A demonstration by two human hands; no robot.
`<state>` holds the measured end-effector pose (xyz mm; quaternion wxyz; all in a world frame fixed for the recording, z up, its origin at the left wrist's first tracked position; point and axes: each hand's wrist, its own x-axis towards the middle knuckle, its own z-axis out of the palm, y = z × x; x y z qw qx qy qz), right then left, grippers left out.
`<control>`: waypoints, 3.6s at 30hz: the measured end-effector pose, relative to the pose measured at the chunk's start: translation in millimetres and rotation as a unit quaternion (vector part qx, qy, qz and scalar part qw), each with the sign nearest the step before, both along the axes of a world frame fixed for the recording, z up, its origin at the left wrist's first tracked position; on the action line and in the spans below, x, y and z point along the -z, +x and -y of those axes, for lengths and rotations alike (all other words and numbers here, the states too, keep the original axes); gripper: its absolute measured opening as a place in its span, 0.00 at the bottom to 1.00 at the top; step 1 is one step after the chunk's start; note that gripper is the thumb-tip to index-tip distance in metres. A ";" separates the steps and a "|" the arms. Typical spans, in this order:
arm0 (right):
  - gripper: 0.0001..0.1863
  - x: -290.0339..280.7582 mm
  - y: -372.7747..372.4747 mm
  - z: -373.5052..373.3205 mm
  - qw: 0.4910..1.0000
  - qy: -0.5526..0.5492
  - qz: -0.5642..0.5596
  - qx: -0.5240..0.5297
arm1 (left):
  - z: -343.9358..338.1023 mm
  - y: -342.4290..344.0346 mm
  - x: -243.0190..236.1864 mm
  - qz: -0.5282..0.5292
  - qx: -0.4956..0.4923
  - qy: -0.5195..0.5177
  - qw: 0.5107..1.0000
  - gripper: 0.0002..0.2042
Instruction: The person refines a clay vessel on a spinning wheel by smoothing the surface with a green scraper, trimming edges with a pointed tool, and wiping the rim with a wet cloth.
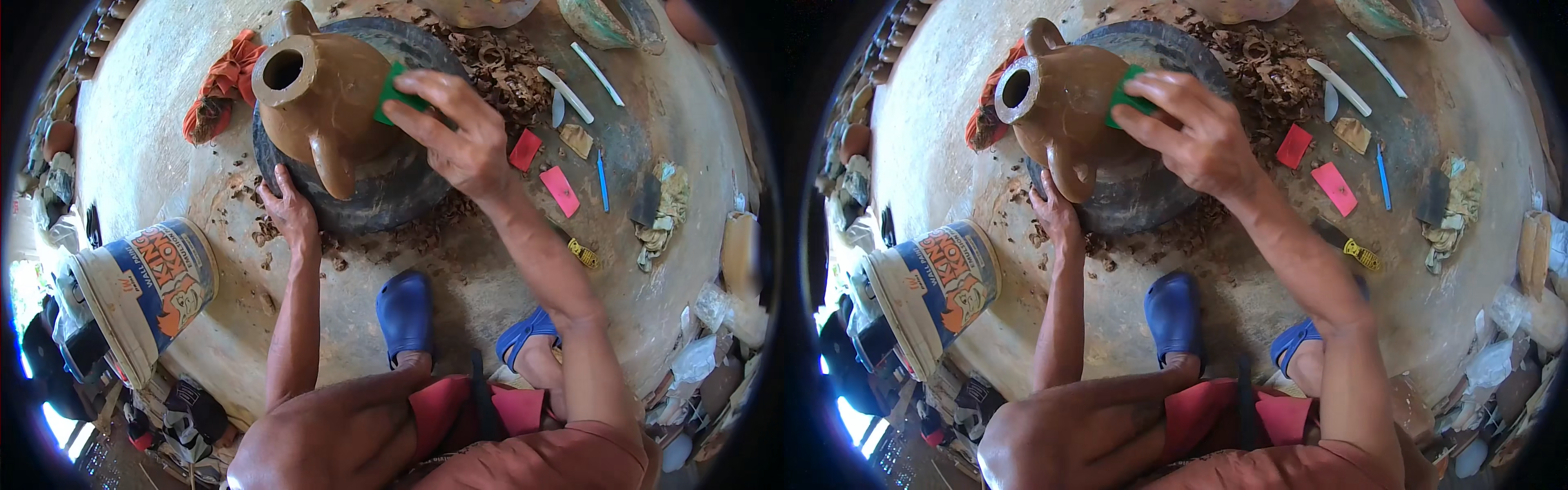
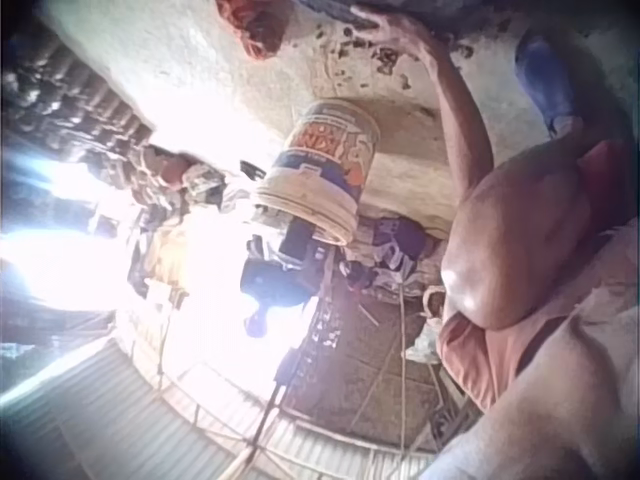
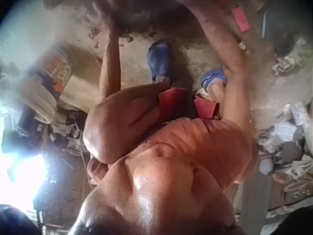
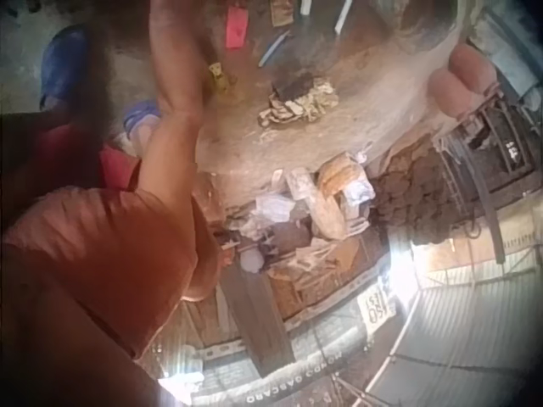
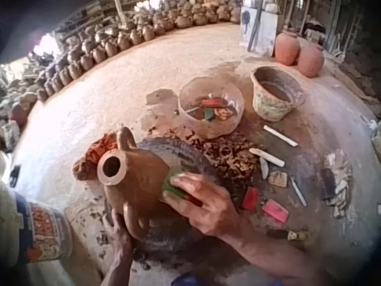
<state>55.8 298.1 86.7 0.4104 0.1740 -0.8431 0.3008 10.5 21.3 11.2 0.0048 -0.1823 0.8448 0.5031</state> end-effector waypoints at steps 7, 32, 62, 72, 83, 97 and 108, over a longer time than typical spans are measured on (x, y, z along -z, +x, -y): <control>0.20 39.4 41.7 39.0 0.979 -0.159 0.090 0.094 | 23.8 -9.2 17.4 -0.078 0.003 -0.058 0.995 0.36; 0.12 31.9 -6.0 37.8 0.893 -0.379 0.150 0.189 | 0.2 41.3 5.4 0.057 -0.072 0.242 0.966 0.36; 0.11 -28.3 -40.2 6.4 0.947 -0.248 0.189 0.083 | 64.8 -77.8 50.6 -0.216 0.268 -0.184 0.921 0.27; 0.14 -11.9 3.2 10.5 0.960 -0.221 0.099 0.142 | 70.0 -76.4 49.6 -0.244 0.272 -0.143 0.920 0.32; 0.15 -3.8 14.3 32.2 0.950 -0.231 0.161 0.137 | 56.7 -68.3 27.1 -0.236 0.306 -0.040 0.921 0.28; 0.16 0.9 12.8 26.9 0.949 -0.232 0.138 0.160 | 45.7 -66.2 44.5 -0.121 0.248 -0.011 0.961 0.30; 0.15 -36.4 -53.3 -6.6 0.985 -0.131 0.108 0.037 | 53.6 -75.5 55.6 -0.101 0.178 0.075 0.976 0.28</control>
